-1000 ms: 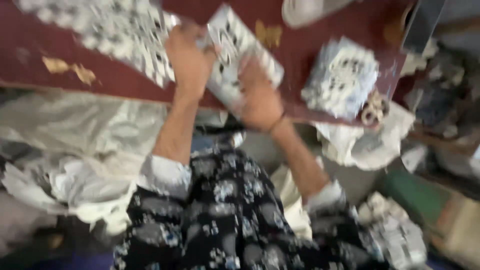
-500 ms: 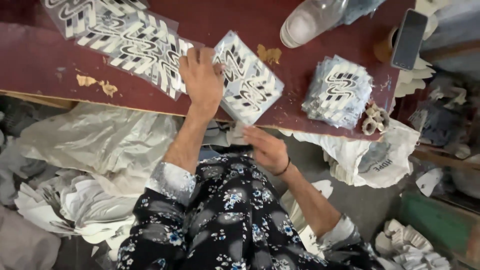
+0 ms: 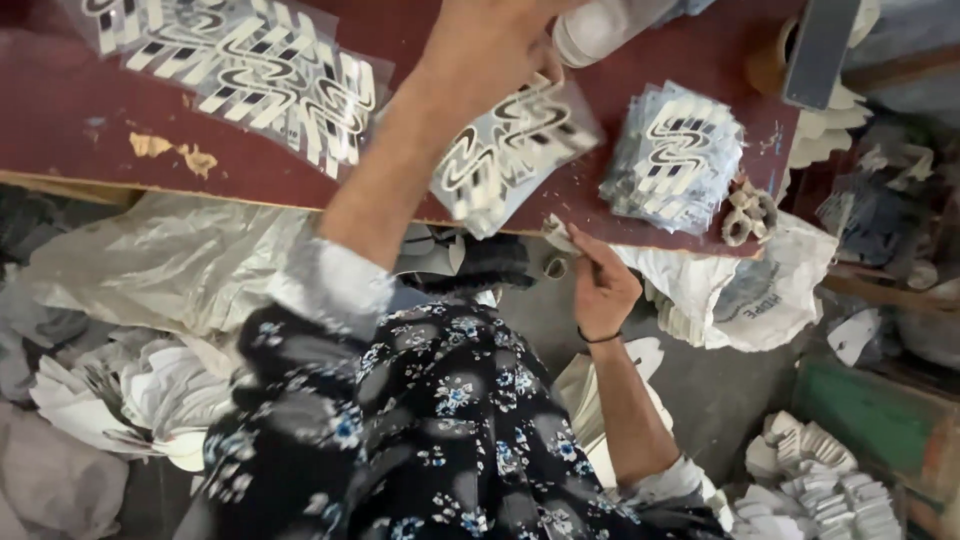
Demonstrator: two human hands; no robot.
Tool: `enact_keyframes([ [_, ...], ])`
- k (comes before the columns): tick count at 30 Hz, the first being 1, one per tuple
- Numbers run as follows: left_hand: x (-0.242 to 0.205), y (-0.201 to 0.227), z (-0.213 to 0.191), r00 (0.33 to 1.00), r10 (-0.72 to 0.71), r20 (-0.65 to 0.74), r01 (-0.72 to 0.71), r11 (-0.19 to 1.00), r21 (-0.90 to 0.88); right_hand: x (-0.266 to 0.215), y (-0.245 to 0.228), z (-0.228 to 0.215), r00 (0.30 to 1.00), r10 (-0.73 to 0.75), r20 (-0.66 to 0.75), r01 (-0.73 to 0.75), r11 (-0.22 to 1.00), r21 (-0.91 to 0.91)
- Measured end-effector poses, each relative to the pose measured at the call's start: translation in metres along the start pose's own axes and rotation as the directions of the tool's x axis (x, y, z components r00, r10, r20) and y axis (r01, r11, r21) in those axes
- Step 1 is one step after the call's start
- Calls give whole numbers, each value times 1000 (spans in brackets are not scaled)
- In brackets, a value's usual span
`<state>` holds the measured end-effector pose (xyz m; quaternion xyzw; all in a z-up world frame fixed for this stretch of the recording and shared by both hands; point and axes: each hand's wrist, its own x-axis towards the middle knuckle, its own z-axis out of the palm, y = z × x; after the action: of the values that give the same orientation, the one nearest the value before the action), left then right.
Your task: The person sits on the floor and sorts through a large pile of white stickers with black designs on a red table. They pick up individual stickers, wipe them with a cloth, and place them into neat stacks.
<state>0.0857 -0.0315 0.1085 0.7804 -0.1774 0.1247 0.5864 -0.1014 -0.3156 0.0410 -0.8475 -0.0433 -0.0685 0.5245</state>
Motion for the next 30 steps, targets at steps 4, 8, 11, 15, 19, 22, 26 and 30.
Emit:
enact_keyframes([
  [4, -51, -15, 13, 915, 91, -393, 85, 908, 409, 26, 3, 3, 996, -62, -58, 57, 995, -86],
  [8, -171, -40, 46, 785, -191, -589, 500, 756, 422, 18, 34, -9, 989, 91, -119, -64, 974, 215],
  [11, -179, -31, 28, 635, -618, -463, 645, 754, -122, 15, 93, -15, 928, 288, -235, -178, 900, 397],
  [15, -126, -40, -28, 790, -514, -334, 561, 826, 57, 67, 34, 3, 950, 241, -200, -200, 958, 205],
  [19, -92, -117, -34, 929, -232, -287, 333, 865, 377, 126, 0, 50, 961, -262, 87, 260, 965, 32],
  [22, -77, -127, -27, 907, -302, -292, 387, 872, 299, 156, 18, 85, 910, -329, 254, 351, 935, -44],
  [26, -76, -144, -13, 861, -399, -316, 471, 860, 198, 154, -9, 107, 666, -322, 672, 676, 641, -363],
  [30, -73, -157, -11, 860, -369, -352, 468, 846, 256, 124, -8, 78, 436, -257, 863, 709, 688, -154],
])
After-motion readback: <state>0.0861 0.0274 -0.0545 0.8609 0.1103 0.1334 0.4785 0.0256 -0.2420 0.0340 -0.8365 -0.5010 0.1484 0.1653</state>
